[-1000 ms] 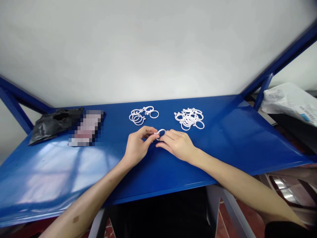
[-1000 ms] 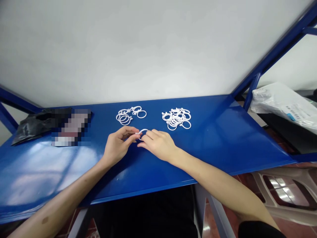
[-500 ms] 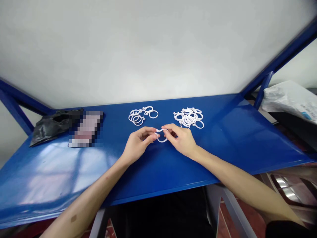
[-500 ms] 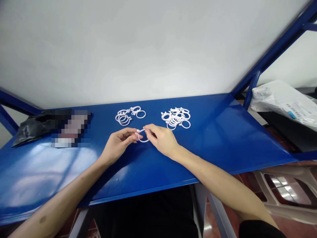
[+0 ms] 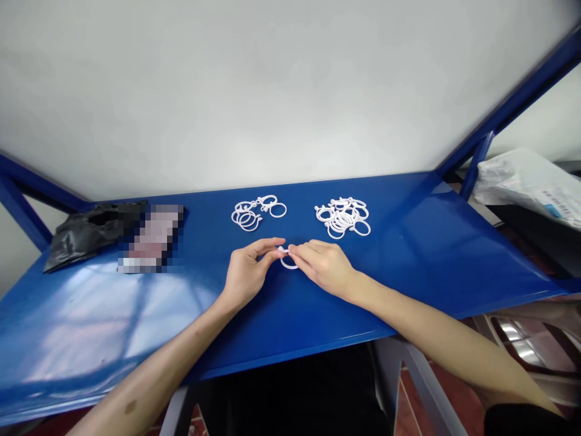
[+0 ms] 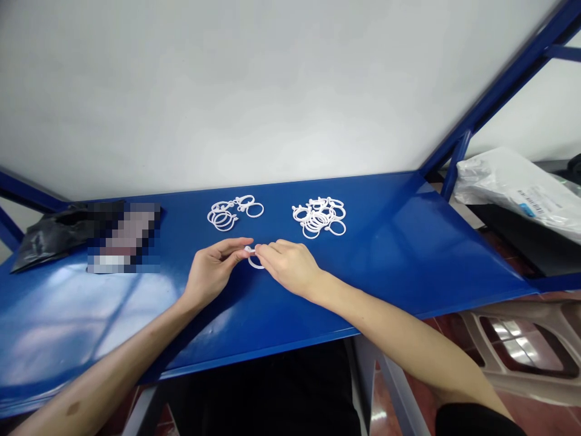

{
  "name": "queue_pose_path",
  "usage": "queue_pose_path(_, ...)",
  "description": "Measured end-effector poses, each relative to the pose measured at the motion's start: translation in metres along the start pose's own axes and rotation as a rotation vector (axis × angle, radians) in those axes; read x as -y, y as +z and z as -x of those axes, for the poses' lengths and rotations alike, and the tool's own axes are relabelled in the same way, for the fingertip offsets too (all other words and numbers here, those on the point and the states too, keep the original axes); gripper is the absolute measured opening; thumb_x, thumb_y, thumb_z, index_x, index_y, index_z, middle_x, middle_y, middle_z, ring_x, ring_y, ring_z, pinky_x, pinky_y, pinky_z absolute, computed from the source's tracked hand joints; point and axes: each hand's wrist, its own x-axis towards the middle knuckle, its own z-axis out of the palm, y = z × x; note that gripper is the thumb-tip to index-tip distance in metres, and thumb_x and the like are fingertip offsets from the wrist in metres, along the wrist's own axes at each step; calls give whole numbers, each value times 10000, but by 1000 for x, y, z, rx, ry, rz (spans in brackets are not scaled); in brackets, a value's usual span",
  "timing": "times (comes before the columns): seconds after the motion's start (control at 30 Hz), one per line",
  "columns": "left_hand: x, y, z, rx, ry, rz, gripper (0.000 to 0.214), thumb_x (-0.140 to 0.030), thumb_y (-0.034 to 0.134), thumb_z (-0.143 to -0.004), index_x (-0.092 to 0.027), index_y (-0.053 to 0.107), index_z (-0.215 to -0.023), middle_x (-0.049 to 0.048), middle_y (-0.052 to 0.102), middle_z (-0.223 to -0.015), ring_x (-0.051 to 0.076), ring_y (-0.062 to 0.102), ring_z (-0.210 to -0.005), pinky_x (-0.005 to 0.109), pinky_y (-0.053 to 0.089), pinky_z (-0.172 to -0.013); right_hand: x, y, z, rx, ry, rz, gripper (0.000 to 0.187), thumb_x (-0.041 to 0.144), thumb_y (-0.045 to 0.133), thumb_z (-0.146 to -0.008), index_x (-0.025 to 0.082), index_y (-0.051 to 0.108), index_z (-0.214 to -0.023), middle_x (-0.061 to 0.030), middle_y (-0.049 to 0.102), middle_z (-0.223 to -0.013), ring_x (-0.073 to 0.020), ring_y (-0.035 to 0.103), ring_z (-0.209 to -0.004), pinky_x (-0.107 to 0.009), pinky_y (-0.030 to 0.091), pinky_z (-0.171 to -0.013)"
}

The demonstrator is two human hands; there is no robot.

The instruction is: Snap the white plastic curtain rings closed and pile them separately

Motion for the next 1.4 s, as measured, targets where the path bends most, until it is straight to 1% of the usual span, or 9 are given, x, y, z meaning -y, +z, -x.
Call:
queue_pose_path(0.3, 0, 2, 2, -34, 87, -114, 315, -479, 706, -866, -237, 771, -1057, 39, 803, -911, 222, 766, -838, 343, 613, -816, -2, 0, 2, 40, -4, -8, 349, 264, 388, -1077, 191, 673, -889, -24, 698, -724, -141, 605, -651, -272, 439, -608)
queue_pose_path(0.53, -5, 1, 2, -69, 113, -132, 253, -471, 726, -855, -249, 791, -955, 31, 800, -954, 218, 755, -893, 337, 606, -841, 3, 1, 3, 31, 77, 15, 314, 259, 396, -1075, 190, 656, -912, -39, 731, -789, -153, 646, -705, -272, 448, -620)
queue_pose_path(0.87, -2, -4, 1, 14, 172, -132, 167, -365, 681, -884, -228, 754, -824, 1, 778, -782, 168, 730, -723, 277, 582, -721, -4, -2, 4, 34, -62, -189, 272, 262, 433, -1064, 199, 683, -977, -51, 750, -871, -159, 663, -737, -282, 515, -687)
queue_pose_path(1.03, -7, -6, -1, 75, 291, -197, 174, -338, 649, -922, -231, 741, -821, -2, 770, -809, 145, 714, -723, 255, 566, -718, -5, 2, 3, 73, -78, -196, 260, 263, 449, -1059, 196, 695, -1007, -51, 744, -873, -160, 664, -747, -277, 516, -696)
queue_pose_path(1.13, -8, -7, -8, 83, 377, -338, 159, -350, 640, -944, -235, 730, -1009, 18, 779, -942, 170, 716, -833, 284, 564, -760, -13, -8, -6, 68, 19, -122, 253, 258, 463, -1048, 196, 708, -1057, -77, 740, -919, -195, 676, -808, -316, 534, -734)
queue_pose_path(1.23, 2, -12, -19, 8, 494, -597, 259, -375, 622, -957, -214, 690, -1148, 70, 757, -1049, 240, 662, -1009, 373, 543, -872, -35, -42, -12, 27, 181, -71, 241, 217, 488, -1023, 208, 712, -1111, -96, 743, -1023, -229, 684, -937, -377, 537, -844)
queue_pose_path(1.3, 11, -18, -26, -77, 549, -805, 284, -374, 615, -956, -195, 691, -1162, 112, 724, -1099, 286, 613, -1056, 441, 501, -934, -56, -72, -10, 1, 354, -65, 204, 223, 537, -995, 239, 715, -1092, -60, 764, -1024, -222, 697, -942, -383, 527, -867)
queue_pose_path(1.37, 20, -25, -32, -164, 547, -958, 267, -348, 603, -953, -184, 706, -1136, 140, 691, -1116, 311, 592, -1037, 461, 480, -897, -78, -97, -2, 19, 585, -115, 178, 289, 632, -940, 228, 704, -1091, -45, 777, -928, -212, 720, -857, -344, 536, -769)
queue_pose_path(1.4, 23, -28, -33, -190, 534, -1017, 256, -339, 595, -952, -180, 714, -1113, 146, 681, -1112, 319, 584, -1024, 460, 473, -869, -88, -106, 2, 58, 663, -130, 160, 316, 668, -909, 221, 713, -1030, -40, 777, -886, -206, 724, -820, -327, 531, -732)
